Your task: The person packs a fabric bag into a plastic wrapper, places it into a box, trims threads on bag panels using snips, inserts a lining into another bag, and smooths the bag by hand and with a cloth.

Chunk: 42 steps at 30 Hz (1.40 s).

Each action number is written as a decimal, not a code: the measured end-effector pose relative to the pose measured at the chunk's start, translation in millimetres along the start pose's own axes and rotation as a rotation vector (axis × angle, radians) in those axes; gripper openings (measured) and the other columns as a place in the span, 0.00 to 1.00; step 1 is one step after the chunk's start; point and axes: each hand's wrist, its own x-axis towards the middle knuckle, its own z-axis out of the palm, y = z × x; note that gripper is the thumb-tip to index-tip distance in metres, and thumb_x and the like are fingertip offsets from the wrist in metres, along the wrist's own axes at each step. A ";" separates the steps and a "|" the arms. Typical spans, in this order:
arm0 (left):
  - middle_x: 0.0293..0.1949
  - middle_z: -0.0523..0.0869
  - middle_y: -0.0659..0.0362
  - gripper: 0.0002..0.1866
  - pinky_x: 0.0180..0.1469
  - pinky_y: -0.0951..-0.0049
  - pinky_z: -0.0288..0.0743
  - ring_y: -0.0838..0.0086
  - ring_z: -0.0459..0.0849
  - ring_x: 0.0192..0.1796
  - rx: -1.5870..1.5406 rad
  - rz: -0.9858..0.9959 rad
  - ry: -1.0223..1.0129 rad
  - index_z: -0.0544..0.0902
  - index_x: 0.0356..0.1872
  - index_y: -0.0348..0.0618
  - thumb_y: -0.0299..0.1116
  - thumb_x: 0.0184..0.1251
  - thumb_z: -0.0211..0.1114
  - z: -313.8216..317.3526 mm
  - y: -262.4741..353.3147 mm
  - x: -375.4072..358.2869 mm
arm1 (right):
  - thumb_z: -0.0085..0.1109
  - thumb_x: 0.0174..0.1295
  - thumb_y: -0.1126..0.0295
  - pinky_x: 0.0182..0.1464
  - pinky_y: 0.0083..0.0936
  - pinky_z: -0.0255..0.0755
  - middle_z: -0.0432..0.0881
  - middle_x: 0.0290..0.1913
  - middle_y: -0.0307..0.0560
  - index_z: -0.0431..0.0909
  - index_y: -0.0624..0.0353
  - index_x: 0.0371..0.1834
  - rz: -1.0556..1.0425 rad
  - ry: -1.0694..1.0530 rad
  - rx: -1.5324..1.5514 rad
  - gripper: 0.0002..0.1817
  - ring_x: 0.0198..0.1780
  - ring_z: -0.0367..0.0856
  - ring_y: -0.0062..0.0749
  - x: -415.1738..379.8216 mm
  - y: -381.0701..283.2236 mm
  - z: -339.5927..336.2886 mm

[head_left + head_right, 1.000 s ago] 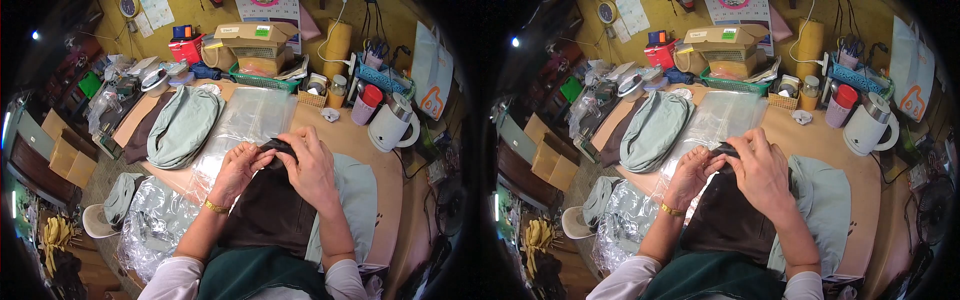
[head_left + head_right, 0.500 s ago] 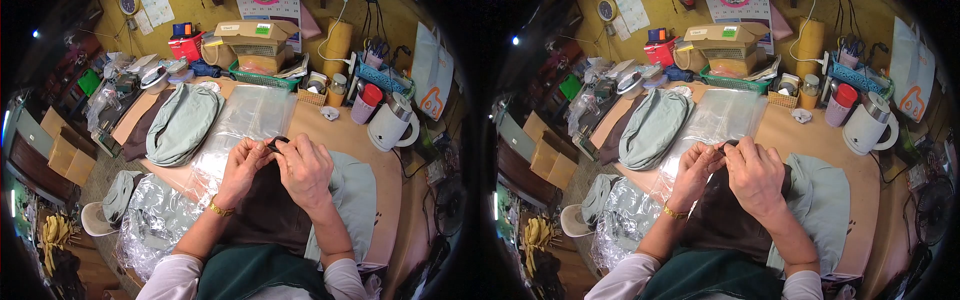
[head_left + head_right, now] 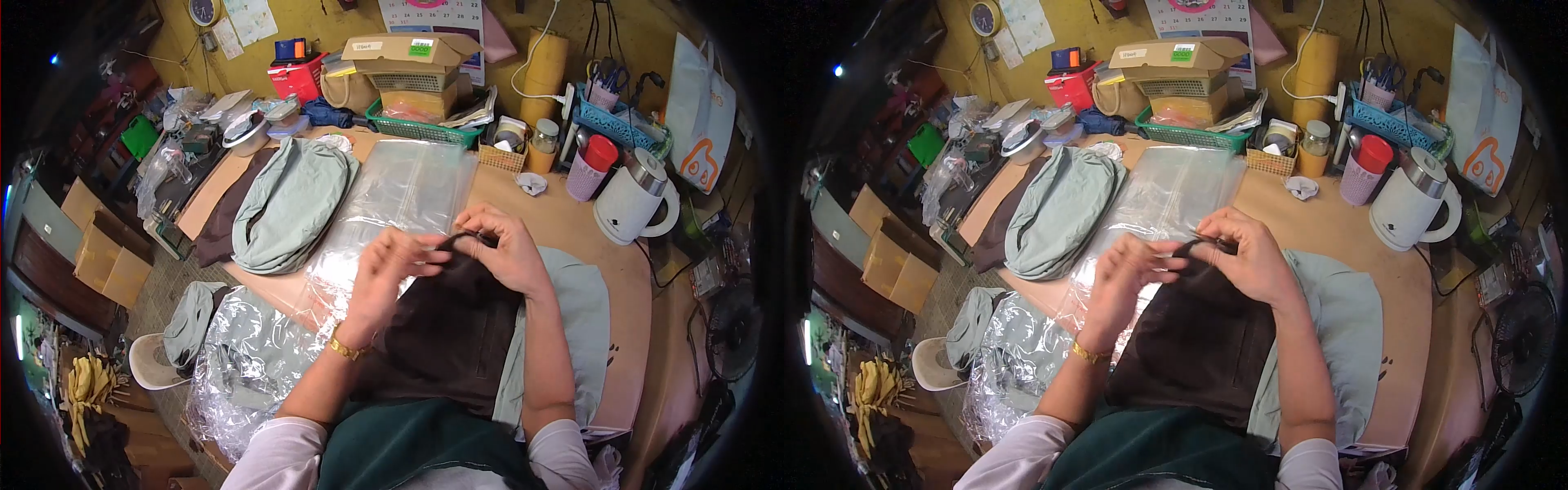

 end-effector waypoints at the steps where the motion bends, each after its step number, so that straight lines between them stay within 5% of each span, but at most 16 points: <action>1: 0.50 0.85 0.48 0.17 0.46 0.74 0.79 0.69 0.86 0.46 0.096 0.056 0.112 0.74 0.38 0.41 0.45 0.80 0.49 -9.6 0.8 4.8 | 0.70 0.60 0.69 0.40 0.20 0.71 0.80 0.33 0.34 0.81 0.63 0.36 0.176 -0.011 0.165 0.09 0.33 0.77 0.19 1.0 3.0 0.0; 2: 0.52 0.84 0.52 0.19 0.43 0.79 0.74 0.75 0.82 0.41 0.243 0.144 0.214 0.76 0.43 0.39 0.46 0.81 0.47 -21.0 3.6 11.4 | 0.69 0.62 0.70 0.40 0.18 0.70 0.81 0.32 0.32 0.81 0.63 0.35 0.354 -0.022 0.331 0.08 0.33 0.75 0.15 1.7 4.0 -0.2; 4: 0.57 0.80 0.56 0.20 0.39 0.84 0.68 0.80 0.76 0.41 0.384 0.153 0.254 0.76 0.57 0.37 0.43 0.77 0.53 -31.8 6.8 16.1 | 0.68 0.64 0.70 0.38 0.16 0.68 0.79 0.29 0.30 0.80 0.62 0.33 0.320 0.003 0.364 0.08 0.34 0.71 0.11 2.6 2.3 3.1; 7: 0.57 0.77 0.60 0.30 0.43 0.83 0.69 0.84 0.72 0.45 0.626 0.119 0.097 0.68 0.71 0.41 0.33 0.67 0.63 -17.6 2.0 17.6 | 0.67 0.64 0.69 0.36 0.17 0.68 0.78 0.29 0.30 0.80 0.63 0.32 0.321 -0.012 0.341 0.09 0.33 0.71 0.11 1.4 4.7 8.6; 10: 0.32 0.83 0.66 0.13 0.31 0.82 0.68 0.84 0.73 0.29 0.453 0.019 0.005 0.86 0.45 0.37 0.34 0.65 0.71 -17.6 -19.1 24.0 | 0.67 0.64 0.69 0.36 0.17 0.67 0.78 0.28 0.29 0.79 0.63 0.31 0.319 -0.092 0.350 0.09 0.32 0.70 0.11 -0.4 4.5 10.5; 13: 0.25 0.81 0.69 0.09 0.28 0.85 0.66 0.85 0.70 0.23 0.347 -0.122 0.004 0.87 0.35 0.38 0.34 0.68 0.69 -18.1 -7.5 20.2 | 0.67 0.64 0.68 0.35 0.17 0.67 0.77 0.27 0.29 0.80 0.63 0.31 0.352 -0.137 0.219 0.10 0.31 0.70 0.11 -0.2 3.1 9.8; 16: 0.24 0.82 0.68 0.09 0.24 0.84 0.63 0.88 0.71 0.23 0.301 -0.120 0.115 0.86 0.33 0.38 0.33 0.69 0.68 -22.0 -5.0 15.5 | 0.67 0.64 0.67 0.34 0.17 0.66 0.77 0.26 0.29 0.80 0.64 0.31 0.386 -0.125 0.343 0.11 0.31 0.70 0.11 0.9 4.3 14.3; 20: 0.46 0.85 0.56 0.09 0.30 0.85 0.74 0.84 0.81 0.29 0.150 -0.014 0.076 0.84 0.36 0.37 0.33 0.71 0.65 -29.9 -14.1 10.2 | 0.66 0.65 0.67 0.34 0.16 0.65 0.77 0.26 0.29 0.80 0.65 0.31 0.349 -0.092 0.357 0.11 0.31 0.69 0.10 1.7 11.3 17.5; 21: 0.56 0.80 0.51 0.07 0.42 0.81 0.83 0.77 0.87 0.42 -0.081 -0.155 -0.036 0.81 0.39 0.36 0.30 0.73 0.62 -34.4 -11.6 9.2 | 0.66 0.65 0.68 0.34 0.16 0.65 0.77 0.25 0.29 0.80 0.65 0.31 0.347 -0.089 0.354 0.11 0.31 0.68 0.10 0.9 14.2 19.6; 25: 0.54 0.82 0.50 0.06 0.56 0.74 0.83 0.70 0.85 0.53 -0.393 -0.225 -0.095 0.79 0.38 0.34 0.28 0.73 0.60 -26.5 -11.8 8.3 | 0.67 0.63 0.68 0.35 0.20 0.68 0.78 0.29 0.32 0.81 0.62 0.34 0.357 -0.063 0.287 0.08 0.31 0.74 0.15 0.6 15.7 26.7; 27: 0.52 0.83 0.50 0.05 0.63 0.69 0.79 0.66 0.83 0.59 -0.453 -0.238 -0.018 0.79 0.37 0.34 0.25 0.74 0.58 -29.1 -14.0 10.3 | 0.69 0.59 0.68 0.36 0.27 0.71 0.78 0.33 0.38 0.81 0.58 0.39 0.095 0.312 -0.341 0.09 0.35 0.80 0.29 1.6 -5.3 34.9; 30: 0.49 0.85 0.50 0.05 0.63 0.70 0.80 0.67 0.84 0.57 -0.490 -0.219 0.050 0.79 0.36 0.34 0.25 0.73 0.59 -25.8 -11.0 10.0 | 0.71 0.54 0.67 0.37 0.31 0.70 0.76 0.37 0.40 0.82 0.54 0.42 0.034 0.236 -0.430 0.13 0.38 0.81 0.38 1.5 -29.8 29.0; 33: 0.46 0.85 0.53 0.05 0.63 0.68 0.79 0.68 0.85 0.53 -0.520 -0.214 0.026 0.79 0.37 0.34 0.26 0.73 0.59 -32.3 -19.1 11.2 | 0.71 0.51 0.68 0.35 0.30 0.67 0.76 0.35 0.37 0.82 0.53 0.42 -0.208 0.198 -0.643 0.14 0.35 0.79 0.33 -3.0 -38.1 30.9; 42: 0.43 0.86 0.56 0.07 0.59 0.72 0.79 0.74 0.85 0.48 -0.359 -0.153 -0.024 0.79 0.38 0.36 0.30 0.75 0.59 -21.0 -16.2 5.6 | 0.69 0.51 0.71 0.32 0.28 0.64 0.76 0.32 0.35 0.83 0.53 0.38 -0.334 0.291 -0.740 0.11 0.33 0.79 0.27 -5.8 -30.0 45.9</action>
